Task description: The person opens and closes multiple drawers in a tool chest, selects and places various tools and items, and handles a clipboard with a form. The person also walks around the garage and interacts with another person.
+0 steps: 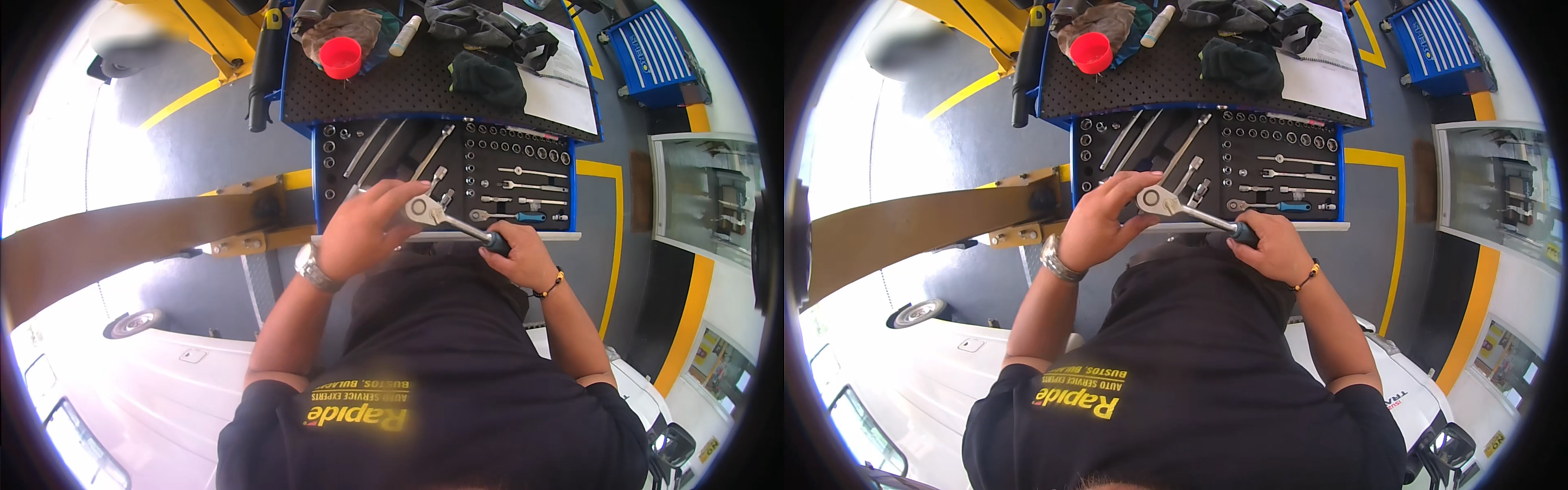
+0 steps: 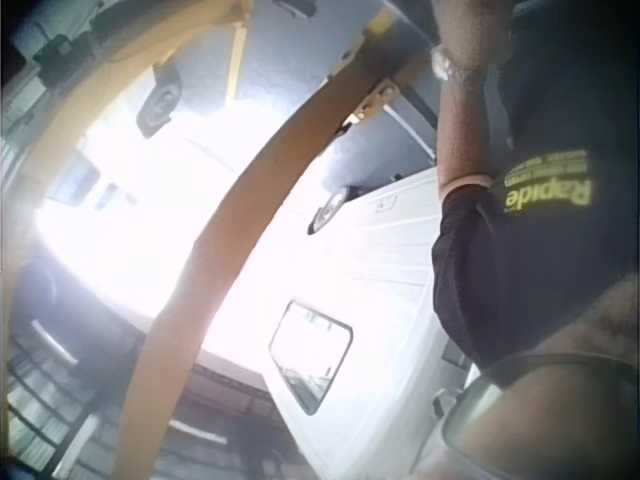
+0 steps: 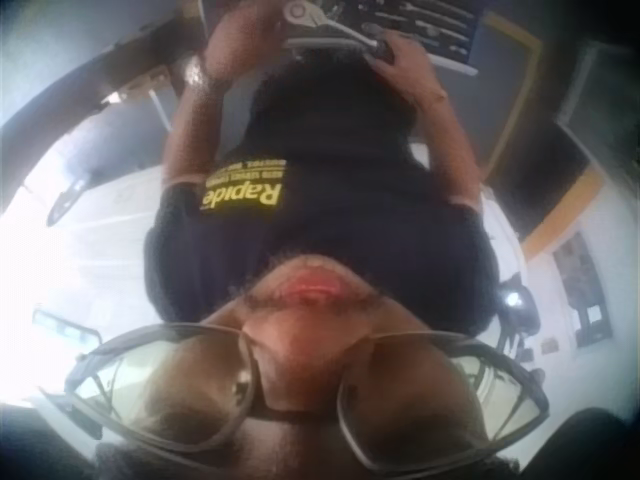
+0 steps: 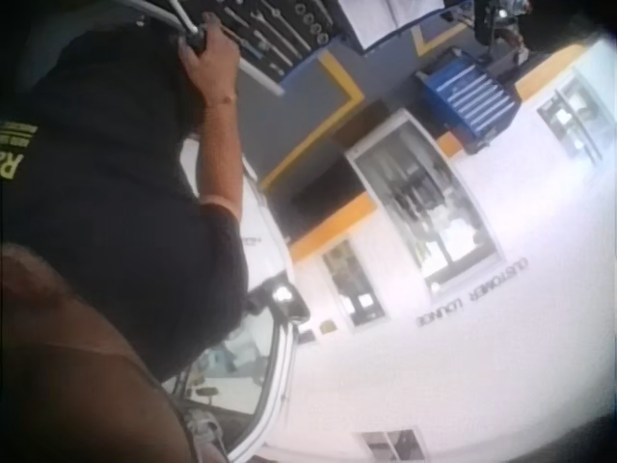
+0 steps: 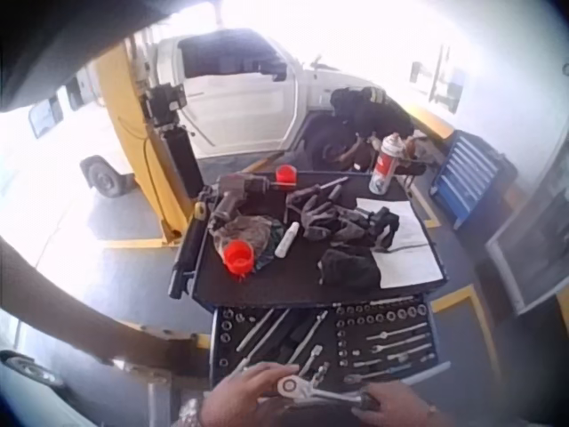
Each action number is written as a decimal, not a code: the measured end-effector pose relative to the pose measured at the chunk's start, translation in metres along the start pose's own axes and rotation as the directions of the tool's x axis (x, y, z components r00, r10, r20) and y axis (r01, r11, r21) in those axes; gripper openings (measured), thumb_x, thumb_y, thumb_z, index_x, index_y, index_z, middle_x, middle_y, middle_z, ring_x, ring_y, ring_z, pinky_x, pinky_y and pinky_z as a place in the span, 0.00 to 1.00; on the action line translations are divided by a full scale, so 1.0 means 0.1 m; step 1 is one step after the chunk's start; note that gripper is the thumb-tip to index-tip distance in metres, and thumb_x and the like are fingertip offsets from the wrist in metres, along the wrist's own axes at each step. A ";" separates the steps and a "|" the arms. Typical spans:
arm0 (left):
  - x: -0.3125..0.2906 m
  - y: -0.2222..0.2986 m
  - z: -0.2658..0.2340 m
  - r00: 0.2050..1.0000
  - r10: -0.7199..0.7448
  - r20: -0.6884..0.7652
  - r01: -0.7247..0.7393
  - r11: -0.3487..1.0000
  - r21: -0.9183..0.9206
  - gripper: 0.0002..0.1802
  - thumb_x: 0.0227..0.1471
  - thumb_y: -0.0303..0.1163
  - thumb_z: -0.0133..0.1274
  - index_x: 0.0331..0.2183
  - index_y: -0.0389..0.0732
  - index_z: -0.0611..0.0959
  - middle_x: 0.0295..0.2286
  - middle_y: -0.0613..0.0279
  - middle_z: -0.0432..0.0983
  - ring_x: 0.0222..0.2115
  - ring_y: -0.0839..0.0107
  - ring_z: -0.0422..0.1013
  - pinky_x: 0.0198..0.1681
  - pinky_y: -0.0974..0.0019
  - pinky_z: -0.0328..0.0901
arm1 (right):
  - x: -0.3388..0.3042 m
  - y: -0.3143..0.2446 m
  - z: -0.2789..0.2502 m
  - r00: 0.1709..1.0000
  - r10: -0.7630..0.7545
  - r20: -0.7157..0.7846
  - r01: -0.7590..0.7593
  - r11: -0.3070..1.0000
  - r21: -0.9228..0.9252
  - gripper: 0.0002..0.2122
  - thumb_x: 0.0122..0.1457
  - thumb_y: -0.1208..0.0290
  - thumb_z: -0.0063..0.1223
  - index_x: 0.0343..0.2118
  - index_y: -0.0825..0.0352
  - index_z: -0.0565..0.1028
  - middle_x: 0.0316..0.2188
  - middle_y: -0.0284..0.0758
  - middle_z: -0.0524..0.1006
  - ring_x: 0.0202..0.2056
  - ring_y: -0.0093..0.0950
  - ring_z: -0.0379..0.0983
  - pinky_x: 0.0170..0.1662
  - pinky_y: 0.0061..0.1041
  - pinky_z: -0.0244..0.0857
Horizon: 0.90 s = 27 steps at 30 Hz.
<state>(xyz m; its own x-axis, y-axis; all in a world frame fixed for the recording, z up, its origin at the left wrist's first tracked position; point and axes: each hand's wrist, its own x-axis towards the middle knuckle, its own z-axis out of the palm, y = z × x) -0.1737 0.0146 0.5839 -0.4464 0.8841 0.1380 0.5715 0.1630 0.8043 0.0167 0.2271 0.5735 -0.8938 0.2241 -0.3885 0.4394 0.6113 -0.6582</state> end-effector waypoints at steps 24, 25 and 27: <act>-0.61 -0.92 0.93 0.855 -0.380 -0.352 0.358 0.925 -0.129 0.16 0.47 0.32 0.63 0.39 0.38 0.78 0.29 0.53 0.78 0.30 0.55 0.75 0.34 0.61 0.69 | 0.50 0.03 -0.25 0.896 -0.004 -0.444 0.442 -0.086 0.893 0.12 0.69 0.63 0.37 0.46 0.63 0.70 0.41 0.43 0.77 0.46 0.36 0.73 0.51 0.41 0.66; -0.60 -0.93 0.88 0.821 -0.415 -0.392 0.375 0.910 -0.178 0.17 0.46 0.33 0.64 0.38 0.38 0.79 0.29 0.52 0.78 0.30 0.56 0.76 0.34 0.62 0.69 | 0.65 0.00 -0.14 0.922 0.037 -0.386 0.388 -0.107 0.916 0.11 0.69 0.63 0.36 0.44 0.63 0.70 0.44 0.45 0.76 0.50 0.39 0.71 0.54 0.44 0.64; -0.61 -1.06 0.65 0.709 -0.483 -0.514 0.512 0.854 -0.096 0.17 0.45 0.34 0.64 0.37 0.38 0.80 0.29 0.52 0.79 0.31 0.54 0.75 0.35 0.59 0.70 | 0.97 -0.04 0.14 0.968 0.087 -0.235 0.245 -0.142 0.959 0.12 0.70 0.62 0.33 0.43 0.62 0.69 0.47 0.47 0.74 0.52 0.41 0.70 0.55 0.47 0.64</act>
<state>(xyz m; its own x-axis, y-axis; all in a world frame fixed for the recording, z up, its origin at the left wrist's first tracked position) -0.1625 -0.0279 0.4529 -0.9462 0.3236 0.0065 0.1934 0.5493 0.8129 -0.0711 0.2356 0.5296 -0.8480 0.4486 -0.2821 -0.1953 -0.7595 -0.6206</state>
